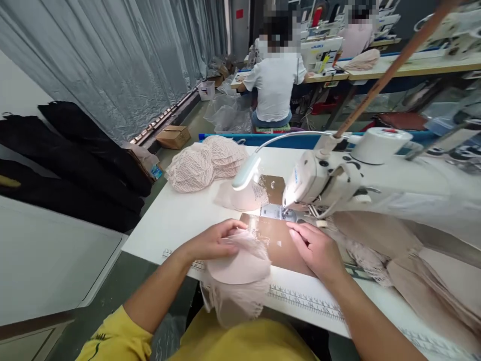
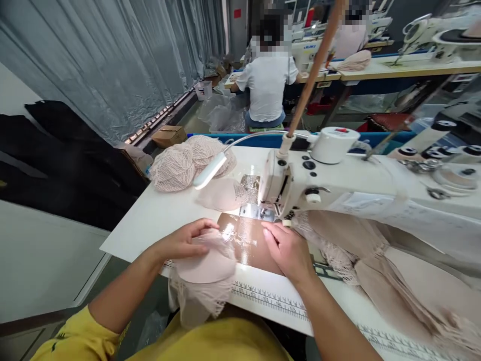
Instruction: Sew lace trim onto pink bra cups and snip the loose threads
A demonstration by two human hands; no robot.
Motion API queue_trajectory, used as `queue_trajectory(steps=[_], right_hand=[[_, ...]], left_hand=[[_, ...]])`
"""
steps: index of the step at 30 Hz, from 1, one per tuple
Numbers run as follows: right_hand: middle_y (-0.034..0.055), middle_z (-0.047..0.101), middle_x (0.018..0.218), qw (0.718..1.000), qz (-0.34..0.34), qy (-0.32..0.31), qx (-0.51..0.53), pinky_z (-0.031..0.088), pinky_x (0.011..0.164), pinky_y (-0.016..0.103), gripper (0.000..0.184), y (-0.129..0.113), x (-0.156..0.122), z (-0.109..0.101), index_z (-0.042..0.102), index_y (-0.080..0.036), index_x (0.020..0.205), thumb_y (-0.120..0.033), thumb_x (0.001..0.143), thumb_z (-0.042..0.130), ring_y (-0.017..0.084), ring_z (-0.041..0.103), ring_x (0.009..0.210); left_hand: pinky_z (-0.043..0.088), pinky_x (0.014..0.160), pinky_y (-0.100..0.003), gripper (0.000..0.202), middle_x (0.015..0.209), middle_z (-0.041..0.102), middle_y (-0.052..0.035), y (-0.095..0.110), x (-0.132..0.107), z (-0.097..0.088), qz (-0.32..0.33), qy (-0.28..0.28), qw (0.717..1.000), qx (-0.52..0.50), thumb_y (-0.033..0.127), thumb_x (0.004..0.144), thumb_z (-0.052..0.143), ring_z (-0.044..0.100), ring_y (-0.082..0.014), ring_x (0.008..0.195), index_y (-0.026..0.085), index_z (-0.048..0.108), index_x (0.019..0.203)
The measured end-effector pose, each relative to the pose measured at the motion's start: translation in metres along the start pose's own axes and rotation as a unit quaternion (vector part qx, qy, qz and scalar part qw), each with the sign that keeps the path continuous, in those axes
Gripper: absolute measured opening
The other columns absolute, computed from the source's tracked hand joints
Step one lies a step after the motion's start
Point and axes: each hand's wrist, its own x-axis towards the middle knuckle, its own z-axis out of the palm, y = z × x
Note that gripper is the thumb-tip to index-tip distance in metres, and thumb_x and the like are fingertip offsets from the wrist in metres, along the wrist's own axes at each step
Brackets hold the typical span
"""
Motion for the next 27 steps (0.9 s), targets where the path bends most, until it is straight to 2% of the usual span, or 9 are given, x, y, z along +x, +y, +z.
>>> queue_trajectory(steps=[3, 5, 7, 10, 13, 16, 21, 24, 27], right_hand=[[0.0032, 0.071, 0.085, 0.995, -0.019, 0.001, 0.094, 0.047, 0.072, 0.027, 0.023, -0.006, 0.0, -0.008, 0.069, -0.02, 0.09, -0.027, 0.093, 0.047, 0.016, 0.063, 0.079], [0.0028, 0.069, 0.077, 0.991, -0.051, -0.05, 0.11, 0.045, 0.067, 0.027, 0.024, -0.008, -0.001, -0.01, 0.069, -0.02, 0.084, -0.027, 0.093, 0.047, 0.015, 0.06, 0.072], [0.0026, 0.066, 0.071, 0.989, -0.069, -0.103, 0.078, 0.041, 0.064, 0.027, 0.024, -0.01, -0.002, -0.01, 0.069, -0.02, 0.08, -0.026, 0.092, 0.048, 0.015, 0.057, 0.068], [0.0027, 0.062, 0.068, 0.989, -0.067, -0.129, 0.017, 0.036, 0.062, 0.026, 0.025, -0.011, -0.002, -0.007, 0.067, -0.018, 0.073, -0.023, 0.09, 0.05, 0.014, 0.053, 0.067], [0.0018, 0.059, 0.066, 0.991, -0.058, -0.124, -0.001, 0.033, 0.061, 0.026, 0.025, -0.011, -0.003, -0.004, 0.064, -0.018, 0.07, -0.019, 0.09, 0.049, 0.013, 0.05, 0.066], [0.0003, 0.056, 0.063, 0.992, -0.056, -0.113, -0.014, 0.031, 0.059, 0.026, 0.025, -0.011, -0.003, -0.002, 0.06, -0.018, 0.065, -0.017, 0.088, 0.049, 0.013, 0.048, 0.063], [0.0005, 0.054, 0.062, 0.992, -0.057, -0.094, -0.056, 0.032, 0.059, 0.027, 0.028, -0.011, -0.003, -0.003, 0.055, -0.018, 0.059, -0.022, 0.087, 0.054, 0.014, 0.046, 0.062], [0.0027, 0.06, 0.069, 0.994, -0.041, -0.073, -0.065, 0.035, 0.065, 0.028, 0.027, -0.009, -0.003, -0.002, 0.061, -0.018, 0.066, -0.026, 0.091, 0.051, 0.016, 0.051, 0.068], [0.0043, 0.065, 0.081, 0.994, -0.01, -0.066, -0.084, 0.038, 0.071, 0.029, 0.018, -0.006, -0.002, 0.0, 0.069, -0.018, 0.088, -0.021, 0.09, 0.051, 0.018, 0.056, 0.077]], left_hand=[[0.044, 0.098, -0.036, 0.056, 0.13, 0.055, -0.0092, 0.005, 0.048, 0.024, 0.046, -0.005, 0.993, 0.108, 0.016, 0.076, 0.06, 0.054, -0.025, 0.117, 0.021, 0.048, 0.13], [0.043, 0.101, -0.036, 0.054, 0.13, 0.056, -0.0092, 0.003, 0.075, 0.033, 0.072, 0.012, 0.984, 0.165, 0.01, 0.073, 0.058, 0.054, -0.0244, 0.119, 0.019, 0.052, 0.125], [0.049, 0.092, -0.032, 0.047, 0.117, 0.064, -0.0078, 0.001, 0.095, 0.037, 0.087, 0.029, 0.973, 0.211, 0.008, 0.073, 0.056, 0.061, -0.0218, 0.106, 0.017, 0.056, 0.119], [0.052, 0.071, -0.028, 0.032, 0.088, 0.068, -0.0041, -0.001, 0.113, 0.033, 0.076, 0.098, 0.944, 0.306, 0.009, 0.078, 0.051, 0.065, -0.018, 0.079, 0.015, 0.059, 0.109], [0.05, 0.068, -0.03, 0.026, 0.083, 0.065, -0.005, 0.005, 0.115, 0.027, 0.067, 0.16, 0.918, 0.358, 0.008, 0.083, 0.046, 0.062, -0.019, 0.075, 0.014, 0.059, 0.104], [0.049, 0.072, -0.033, 0.022, 0.086, 0.064, -0.0068, 0.016, 0.103, 0.03, 0.119, 0.172, 0.883, 0.421, 0.013, 0.088, 0.043, 0.061, -0.0206, 0.081, 0.015, 0.059, 0.103], [0.052, 0.079, -0.036, 0.022, 0.095, 0.067, -0.0106, 0.016, 0.089, 0.056, 0.204, 0.066, 0.825, 0.523, 0.021, 0.092, 0.043, 0.062, -0.0228, 0.091, 0.015, 0.064, 0.096], [0.051, 0.091, -0.04, 0.025, 0.11, 0.067, -0.0127, 0.008, 0.094, 0.066, 0.23, 0.038, 0.816, 0.53, 0.021, 0.093, 0.043, 0.06, -0.0251, 0.105, 0.012, 0.065, 0.1], [0.049, 0.097, -0.04, 0.026, 0.121, 0.064, -0.0111, 0.006, 0.1, 0.065, 0.247, 0.003, 0.82, 0.516, 0.021, 0.094, 0.044, 0.057, -0.0239, 0.114, 0.013, 0.062, 0.11]])
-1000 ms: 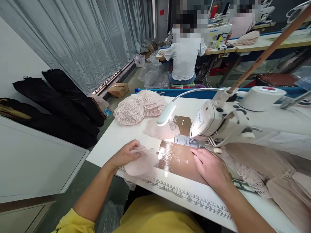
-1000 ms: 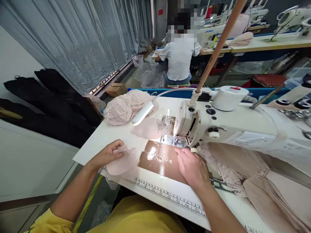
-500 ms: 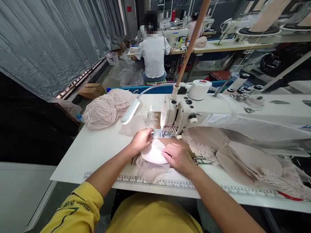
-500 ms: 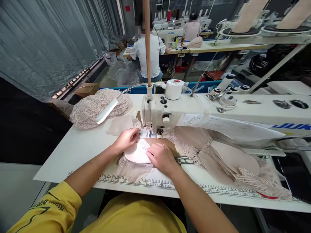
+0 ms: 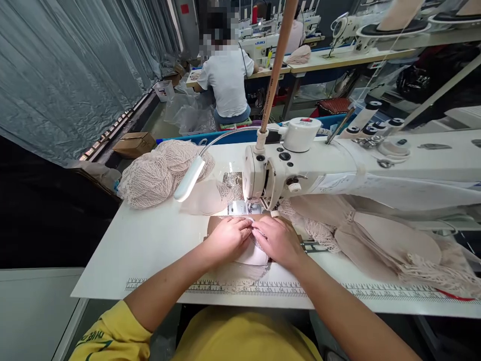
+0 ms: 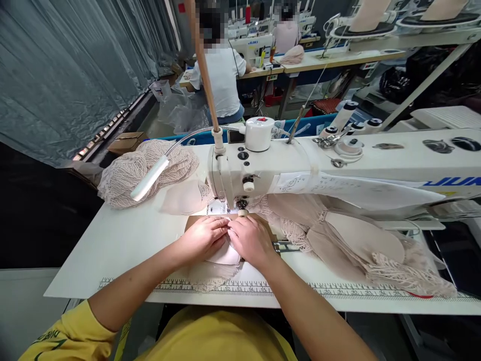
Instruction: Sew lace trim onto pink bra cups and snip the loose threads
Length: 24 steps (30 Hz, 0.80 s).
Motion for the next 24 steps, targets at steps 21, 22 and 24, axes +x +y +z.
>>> queue_trajectory(steps=[21, 22, 24], right_hand=[[0.0074, 0.069, 0.099, 0.994, 0.071, -0.071, -0.05, 0.046, 0.07, 0.03, 0.027, -0.002, 0.014, 0.0, 0.064, -0.022, 0.112, -0.022, 0.089, 0.051, 0.021, 0.062, 0.083], [0.0076, 0.07, 0.099, 0.993, 0.077, -0.074, -0.049, 0.046, 0.07, 0.031, 0.027, -0.002, 0.014, -0.001, 0.064, -0.021, 0.112, -0.022, 0.088, 0.051, 0.021, 0.063, 0.083], [0.0077, 0.07, 0.098, 0.992, 0.089, -0.075, -0.047, 0.047, 0.072, 0.031, 0.027, -0.003, 0.016, -0.002, 0.065, -0.021, 0.111, -0.022, 0.087, 0.052, 0.021, 0.063, 0.084]], left_hand=[[0.044, 0.101, -0.045, 0.049, 0.132, 0.054, -0.0195, -0.036, 0.012, -0.012, 0.014, -0.049, 0.999, -0.002, 0.034, 0.09, 0.047, 0.051, -0.0297, 0.12, 0.005, 0.051, 0.129], [0.044, 0.102, -0.045, 0.049, 0.131, 0.055, -0.0196, -0.037, 0.013, -0.013, 0.018, -0.05, 0.999, -0.002, 0.034, 0.09, 0.047, 0.051, -0.0297, 0.12, 0.005, 0.051, 0.129], [0.044, 0.102, -0.045, 0.047, 0.128, 0.057, -0.0195, -0.039, 0.014, -0.013, 0.025, -0.052, 0.998, -0.003, 0.033, 0.089, 0.048, 0.052, -0.0295, 0.117, 0.006, 0.052, 0.127]])
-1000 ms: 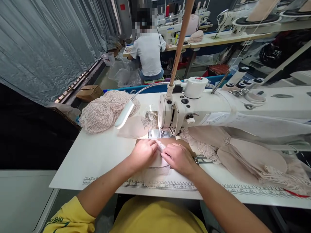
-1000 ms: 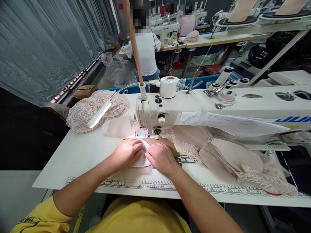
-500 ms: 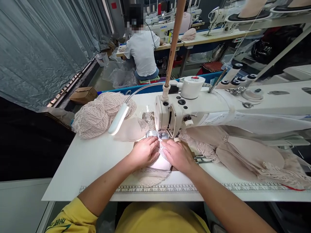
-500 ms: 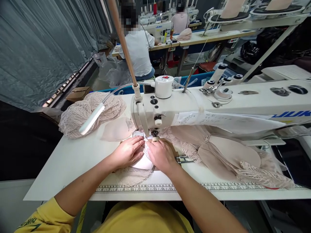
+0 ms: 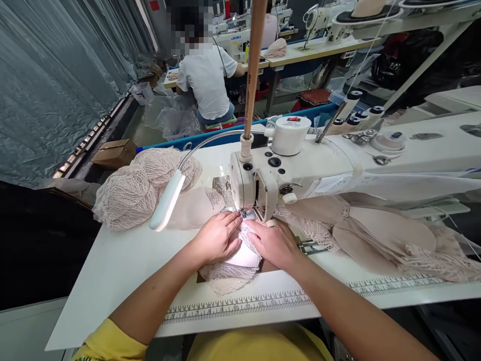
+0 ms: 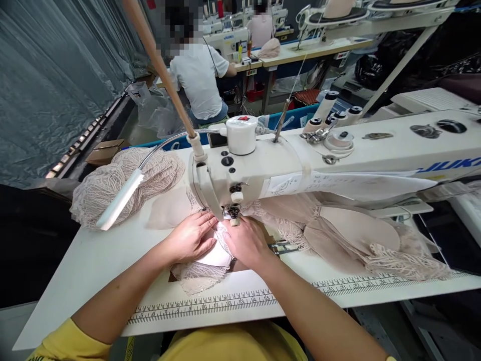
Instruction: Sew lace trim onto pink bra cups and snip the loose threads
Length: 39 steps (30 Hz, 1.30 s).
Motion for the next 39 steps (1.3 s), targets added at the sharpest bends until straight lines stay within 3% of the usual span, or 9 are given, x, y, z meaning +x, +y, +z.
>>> queue_trajectory(steps=[9, 14, 17, 21, 27, 31, 39], right_hand=[[0.0086, 0.071, 0.1, 0.999, -0.01, 0.025, -0.022, 0.049, 0.078, 0.033, 0.031, 0.001, -0.001, 0.0, 0.064, -0.021, 0.115, -0.021, 0.087, 0.05, 0.023, 0.063, 0.089], [0.009, 0.071, 0.1, 0.998, -0.043, 0.041, -0.012, 0.048, 0.076, 0.032, 0.031, 0.003, -0.004, 0.002, 0.067, -0.021, 0.11, -0.017, 0.089, 0.045, 0.021, 0.063, 0.088], [0.0083, 0.07, 0.104, 0.998, -0.043, 0.041, -0.008, 0.046, 0.076, 0.031, 0.03, 0.002, -0.005, 0.003, 0.067, -0.021, 0.11, -0.018, 0.091, 0.044, 0.021, 0.062, 0.09], [0.0073, 0.069, 0.098, 0.998, -0.05, 0.039, -0.015, 0.044, 0.071, 0.031, 0.029, 0.003, -0.007, 0.004, 0.068, -0.02, 0.109, -0.02, 0.091, 0.045, 0.02, 0.061, 0.085], [0.0062, 0.068, 0.101, 0.998, -0.05, 0.046, -0.02, 0.041, 0.067, 0.029, 0.03, 0.003, -0.008, 0.005, 0.066, -0.021, 0.113, -0.021, 0.091, 0.046, 0.018, 0.059, 0.077], [0.0064, 0.068, 0.1, 0.998, -0.052, 0.04, -0.026, 0.042, 0.066, 0.029, 0.029, 0.003, -0.008, 0.005, 0.068, -0.022, 0.11, -0.02, 0.091, 0.045, 0.018, 0.059, 0.078], [0.0061, 0.068, 0.093, 0.997, -0.059, 0.056, 0.003, 0.043, 0.068, 0.029, 0.033, 0.004, -0.01, 0.005, 0.069, -0.02, 0.108, -0.015, 0.091, 0.042, 0.018, 0.058, 0.078]], left_hand=[[0.045, 0.095, -0.041, 0.037, 0.121, 0.061, -0.016, -0.008, 0.006, -0.012, 0.031, -0.036, 0.999, 0.025, 0.027, 0.087, 0.048, 0.056, -0.0278, 0.109, 0.01, 0.058, 0.118], [0.035, 0.101, -0.052, 0.035, 0.122, 0.06, -0.0153, -0.002, -0.001, -0.009, 0.029, 0.0, 0.996, 0.085, 0.015, 0.087, 0.045, 0.053, -0.0299, 0.112, 0.012, 0.058, 0.119], [0.029, 0.105, -0.053, 0.034, 0.123, 0.061, -0.0144, 0.005, -0.005, -0.001, 0.029, 0.016, 0.996, 0.078, 0.023, 0.092, 0.043, 0.053, -0.0288, 0.112, 0.012, 0.058, 0.12], [0.031, 0.104, -0.053, 0.043, 0.125, 0.06, -0.0156, 0.005, -0.009, 0.007, 0.022, 0.028, 0.998, 0.047, 0.037, 0.093, 0.045, 0.054, -0.0301, 0.112, 0.009, 0.057, 0.123], [0.031, 0.106, -0.055, 0.041, 0.124, 0.06, -0.0169, -0.003, -0.01, 0.006, 0.028, 0.049, 0.998, 0.015, 0.034, 0.091, 0.047, 0.054, -0.0309, 0.114, 0.011, 0.059, 0.122], [0.034, 0.106, -0.052, 0.03, 0.119, 0.062, -0.0163, -0.006, -0.009, 0.005, 0.063, 0.064, 0.996, 0.003, 0.024, 0.09, 0.047, 0.052, -0.0294, 0.116, 0.011, 0.061, 0.114], [0.036, 0.104, -0.047, 0.019, 0.092, 0.063, -0.01, -0.009, -0.009, 0.005, 0.07, 0.035, 0.997, 0.004, 0.017, 0.09, 0.043, 0.057, -0.0208, 0.087, 0.015, 0.061, 0.092]])
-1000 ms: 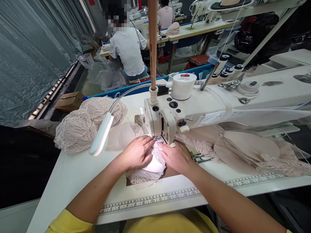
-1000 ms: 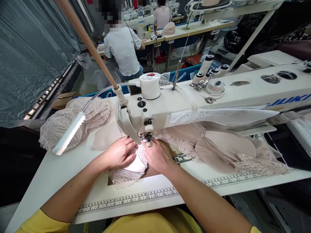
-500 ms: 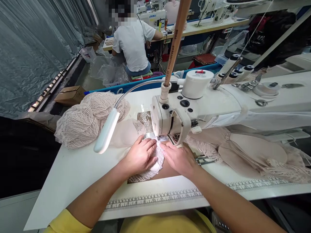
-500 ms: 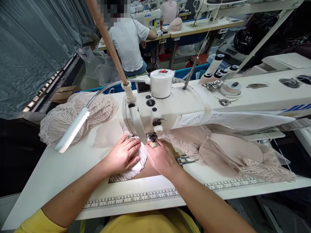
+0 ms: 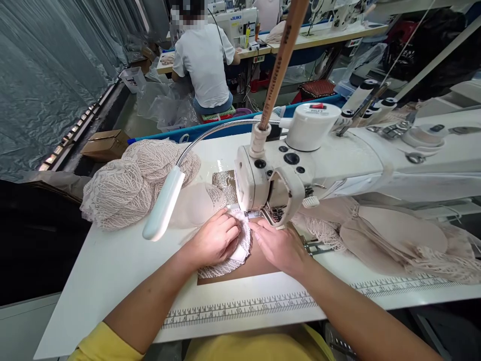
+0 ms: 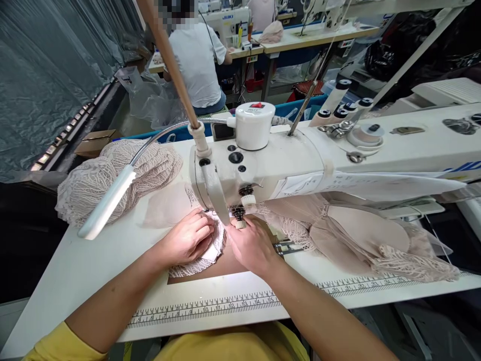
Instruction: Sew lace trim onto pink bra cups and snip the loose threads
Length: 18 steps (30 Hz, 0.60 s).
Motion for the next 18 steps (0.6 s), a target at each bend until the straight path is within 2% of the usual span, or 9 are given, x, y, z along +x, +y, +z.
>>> queue_trajectory(steps=[4, 8, 11, 14, 18], right_hand=[[0.0055, 0.067, 0.093, 1.0, -0.017, -0.006, 0.012, 0.04, 0.064, 0.028, 0.035, -0.0026, 0.0012, -0.0026, 0.068, -0.021, 0.112, -0.012, 0.089, 0.043, 0.017, 0.056, 0.075], [0.0057, 0.065, 0.087, 1.0, -0.001, -0.027, 0.009, 0.037, 0.062, 0.027, 0.033, -0.0036, 0.0026, -0.0042, 0.069, -0.02, 0.108, -0.013, 0.089, 0.044, 0.017, 0.054, 0.074], [0.0048, 0.064, 0.086, 0.998, 0.007, -0.047, 0.031, 0.036, 0.06, 0.027, 0.036, -0.0027, 0.0027, -0.0045, 0.068, -0.02, 0.113, -0.012, 0.089, 0.043, 0.016, 0.052, 0.072], [0.0048, 0.064, 0.092, 0.997, 0.017, -0.059, 0.049, 0.036, 0.06, 0.026, 0.038, -0.002, 0.0027, -0.0041, 0.065, -0.02, 0.118, -0.011, 0.088, 0.043, 0.015, 0.052, 0.071], [0.0063, 0.065, 0.1, 0.996, 0.03, -0.068, 0.04, 0.037, 0.06, 0.026, 0.037, -0.0027, 0.0047, -0.0033, 0.066, -0.019, 0.116, -0.011, 0.089, 0.042, 0.015, 0.053, 0.073]], left_hand=[[0.039, 0.099, -0.047, 0.021, 0.092, 0.061, -0.0108, -0.0004, 0.0017, 0.0004, 0.006, 0.004, 1.0, 0.006, 0.018, 0.09, 0.043, 0.055, -0.0222, 0.087, 0.013, 0.061, 0.1], [0.042, 0.095, -0.046, 0.028, 0.097, 0.061, -0.0133, -0.0005, 0.0018, 0.0015, 0.01, 0.017, 1.0, 0.001, 0.016, 0.089, 0.044, 0.055, -0.0237, 0.092, 0.011, 0.059, 0.112], [0.043, 0.093, -0.046, 0.031, 0.098, 0.062, -0.0136, -0.0009, 0.0011, 0.0018, 0.003, 0.026, 1.0, -0.005, 0.016, 0.089, 0.044, 0.056, -0.0237, 0.092, 0.011, 0.058, 0.116], [0.044, 0.093, -0.046, 0.032, 0.1, 0.062, -0.0142, -0.0014, 0.0016, 0.0021, 0.001, 0.033, 0.999, -0.006, 0.015, 0.089, 0.045, 0.056, -0.0243, 0.095, 0.01, 0.057, 0.118], [0.043, 0.095, -0.047, 0.032, 0.114, 0.062, -0.0158, -0.001, 0.0042, 0.0026, 0.013, 0.041, 0.999, -0.004, 0.012, 0.088, 0.046, 0.053, -0.0268, 0.109, 0.01, 0.057, 0.118]])
